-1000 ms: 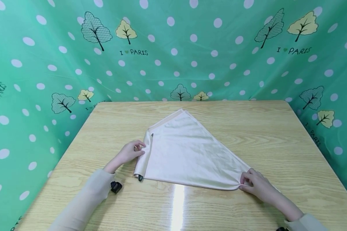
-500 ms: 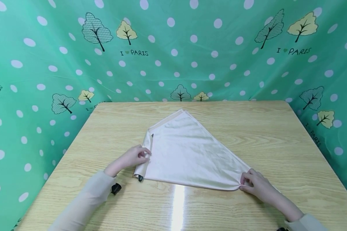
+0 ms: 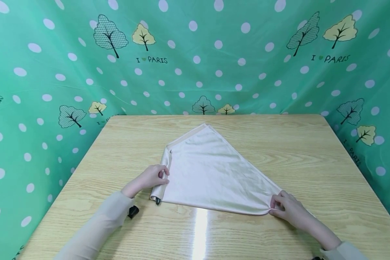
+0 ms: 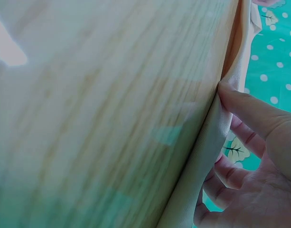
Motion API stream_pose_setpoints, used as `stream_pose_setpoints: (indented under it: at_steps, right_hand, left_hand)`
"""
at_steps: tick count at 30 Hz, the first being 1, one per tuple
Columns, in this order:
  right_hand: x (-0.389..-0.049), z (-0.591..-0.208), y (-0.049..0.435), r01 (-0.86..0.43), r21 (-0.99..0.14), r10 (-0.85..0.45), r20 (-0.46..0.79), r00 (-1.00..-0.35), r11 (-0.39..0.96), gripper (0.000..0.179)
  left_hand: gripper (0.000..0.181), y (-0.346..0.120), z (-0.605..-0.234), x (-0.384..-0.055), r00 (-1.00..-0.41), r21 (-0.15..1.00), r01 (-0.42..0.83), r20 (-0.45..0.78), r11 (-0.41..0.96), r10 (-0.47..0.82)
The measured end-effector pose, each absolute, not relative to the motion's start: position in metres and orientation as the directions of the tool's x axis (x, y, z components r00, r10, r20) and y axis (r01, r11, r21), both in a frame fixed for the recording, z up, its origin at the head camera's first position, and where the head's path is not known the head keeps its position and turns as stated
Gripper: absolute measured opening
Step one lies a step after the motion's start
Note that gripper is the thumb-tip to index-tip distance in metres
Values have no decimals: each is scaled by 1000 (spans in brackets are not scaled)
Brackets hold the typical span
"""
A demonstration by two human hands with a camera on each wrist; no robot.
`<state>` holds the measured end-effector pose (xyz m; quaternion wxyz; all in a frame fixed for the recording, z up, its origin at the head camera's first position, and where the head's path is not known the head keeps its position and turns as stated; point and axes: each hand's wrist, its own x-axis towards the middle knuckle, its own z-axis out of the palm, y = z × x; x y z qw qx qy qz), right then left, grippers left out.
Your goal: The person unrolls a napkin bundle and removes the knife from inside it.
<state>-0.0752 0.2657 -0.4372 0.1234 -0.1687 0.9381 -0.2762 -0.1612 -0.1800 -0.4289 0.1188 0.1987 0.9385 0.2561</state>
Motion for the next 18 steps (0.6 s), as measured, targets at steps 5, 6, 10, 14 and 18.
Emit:
stream_pose_setpoints:
  at_steps: [5, 6, 10, 14, 18]
  right_hand:
    - [-75, -438, 266, -250, -558, -384, -134, -914, 791, 17]
    - [-75, -438, 266, -251, -557, -383, -134, -914, 792, 17]
    - [-75, -438, 266, -251, -554, -382, -132, -915, 793, 17]
    - [-75, -438, 266, -253, -564, -386, -127, -914, 786, 17]
    - [-74, -437, 267, -252, -586, -390, -121, -913, 770, 17]
  left_hand:
    - [19, -179, -428, -161, -900, 536, 306, -106, 786, 423]
    - [19, -179, -428, -160, -902, 543, 299, -107, 785, 418]
    - [20, -179, -428, -160, -912, 567, 262, -119, 781, 392]
    - [21, -181, -429, -160, -920, 592, 217, -142, 777, 365]
    - [21, -184, -430, -162, -924, 611, 203, -140, 765, 357]
